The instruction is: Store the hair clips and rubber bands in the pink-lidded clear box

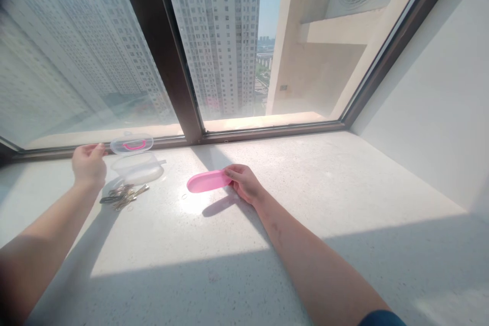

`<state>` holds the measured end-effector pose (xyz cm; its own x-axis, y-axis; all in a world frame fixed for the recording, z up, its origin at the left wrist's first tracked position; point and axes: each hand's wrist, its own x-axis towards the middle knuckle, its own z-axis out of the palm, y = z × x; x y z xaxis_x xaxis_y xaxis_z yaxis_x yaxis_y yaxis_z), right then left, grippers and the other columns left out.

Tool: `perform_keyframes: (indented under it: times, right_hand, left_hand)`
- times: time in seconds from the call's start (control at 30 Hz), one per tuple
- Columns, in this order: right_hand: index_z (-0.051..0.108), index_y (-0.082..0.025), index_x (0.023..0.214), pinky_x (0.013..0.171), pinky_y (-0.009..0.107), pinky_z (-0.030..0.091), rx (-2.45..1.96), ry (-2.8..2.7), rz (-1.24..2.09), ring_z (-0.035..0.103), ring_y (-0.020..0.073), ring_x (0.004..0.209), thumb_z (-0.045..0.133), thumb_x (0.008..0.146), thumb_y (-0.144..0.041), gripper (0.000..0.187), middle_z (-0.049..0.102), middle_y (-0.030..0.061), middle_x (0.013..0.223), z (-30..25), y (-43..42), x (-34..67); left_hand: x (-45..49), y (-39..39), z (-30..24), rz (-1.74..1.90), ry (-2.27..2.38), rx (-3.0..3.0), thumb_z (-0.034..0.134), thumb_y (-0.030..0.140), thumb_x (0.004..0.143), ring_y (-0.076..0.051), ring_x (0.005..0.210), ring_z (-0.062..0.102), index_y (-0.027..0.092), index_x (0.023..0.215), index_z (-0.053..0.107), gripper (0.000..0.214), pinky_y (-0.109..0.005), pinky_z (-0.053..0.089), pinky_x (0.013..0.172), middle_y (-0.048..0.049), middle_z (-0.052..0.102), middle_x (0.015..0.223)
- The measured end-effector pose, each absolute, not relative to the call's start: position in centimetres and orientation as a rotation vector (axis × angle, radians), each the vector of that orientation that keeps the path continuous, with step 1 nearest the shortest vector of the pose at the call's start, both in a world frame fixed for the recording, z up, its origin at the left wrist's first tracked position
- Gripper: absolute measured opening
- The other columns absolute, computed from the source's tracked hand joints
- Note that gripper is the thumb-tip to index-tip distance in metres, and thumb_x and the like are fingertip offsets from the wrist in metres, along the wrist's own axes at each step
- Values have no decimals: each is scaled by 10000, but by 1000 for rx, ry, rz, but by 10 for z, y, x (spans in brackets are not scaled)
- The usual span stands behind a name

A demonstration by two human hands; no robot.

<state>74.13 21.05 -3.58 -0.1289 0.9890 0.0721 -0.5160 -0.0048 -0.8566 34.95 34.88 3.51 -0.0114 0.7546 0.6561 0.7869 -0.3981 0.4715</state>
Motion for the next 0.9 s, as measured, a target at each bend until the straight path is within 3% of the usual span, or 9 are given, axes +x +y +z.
perform_keyframes:
  times: [0.07, 0.13, 0.23, 0.3, 0.37, 0.47, 0.57, 0.7, 0.9]
  right_hand:
    - [733, -153, 747, 658, 278, 449, -704, -896, 1493, 549, 135, 672, 826, 683, -361, 236, 625, 31, 689, -36, 211, 741]
    - [729, -155, 741, 655, 281, 452, -705, -884, 1491, 549, 136, 670, 826, 684, -356, 231, 626, 30, 689, -37, 212, 741]
    - [724, -154, 739, 651, 282, 454, -700, -874, 1483, 544, 135, 667, 821, 696, -353, 225, 615, 26, 684, -38, 212, 741]
    - [721, -152, 737, 653, 285, 454, -695, -866, 1474, 540, 133, 662, 819, 704, -349, 222, 604, 24, 677, -39, 213, 742]
    - [722, -150, 742, 663, 293, 457, -691, -873, 1472, 542, 136, 667, 817, 709, -348, 222, 606, 28, 684, -40, 213, 741]
    - [728, -151, 758, 681, 304, 461, -690, -898, 1483, 553, 144, 691, 812, 717, -347, 217, 620, 37, 707, -41, 213, 741]
    - [733, -152, 761, 677, 293, 454, -691, -906, 1490, 554, 143, 698, 811, 719, -344, 211, 618, 33, 702, -42, 213, 741]
    - [732, -150, 750, 671, 275, 435, -699, -912, 1490, 550, 135, 690, 807, 722, -339, 206, 613, 28, 690, -41, 213, 741]
    - [726, -150, 727, 629, 265, 397, -715, -923, 1485, 518, 129, 653, 799, 724, -337, 202, 595, 21, 663, -40, 213, 741]
  left_hand:
    - [360, 318, 37, -1478, -1721, -2026, 386, 372, 943, -206, 839, 565, 103, 991, 502, 297, -363, 460, 677, -93, 629, 903]
    - [380, 277, 39, -1440, -1687, -2121, 517, 385, 897, -198, 806, 584, 161, 920, 584, 235, -342, 483, 671, -58, 639, 886]
    - [423, 203, 37, -1050, -1237, -2893, 557, 281, 889, -187, 744, 609, 254, 922, 638, 91, -338, 532, 658, -35, 662, 869]
    - [452, 157, 28, -674, -945, -3236, 542, 237, 897, -197, 841, 630, 304, 1092, 625, 222, -339, 564, 706, -69, 655, 1039]
    - [475, 122, 12, -603, -803, -3319, 550, 221, 875, -197, 830, 634, 309, 1192, 578, 330, -339, 578, 707, -106, 632, 1133]
    - [495, 95, -13, -652, -652, -3302, 574, 191, 799, -213, 774, 611, 278, 1174, 562, 385, -351, 569, 643, -130, 642, 1074]
    - [502, 87, -28, -649, -526, -3189, 511, 179, 853, -225, 735, 560, 231, 1115, 560, 272, -373, 524, 610, -140, 645, 972]
    - [507, 84, -28, -491, -464, -3082, 469, 131, 909, -196, 682, 504, 192, 1010, 558, 148, -336, 452, 598, -78, 586, 815]
    - [516, 84, -22, -387, -458, -2865, 524, 55, 850, -181, 597, 465, 145, 819, 564, 103, -327, 349, 523, -34, 527, 698]
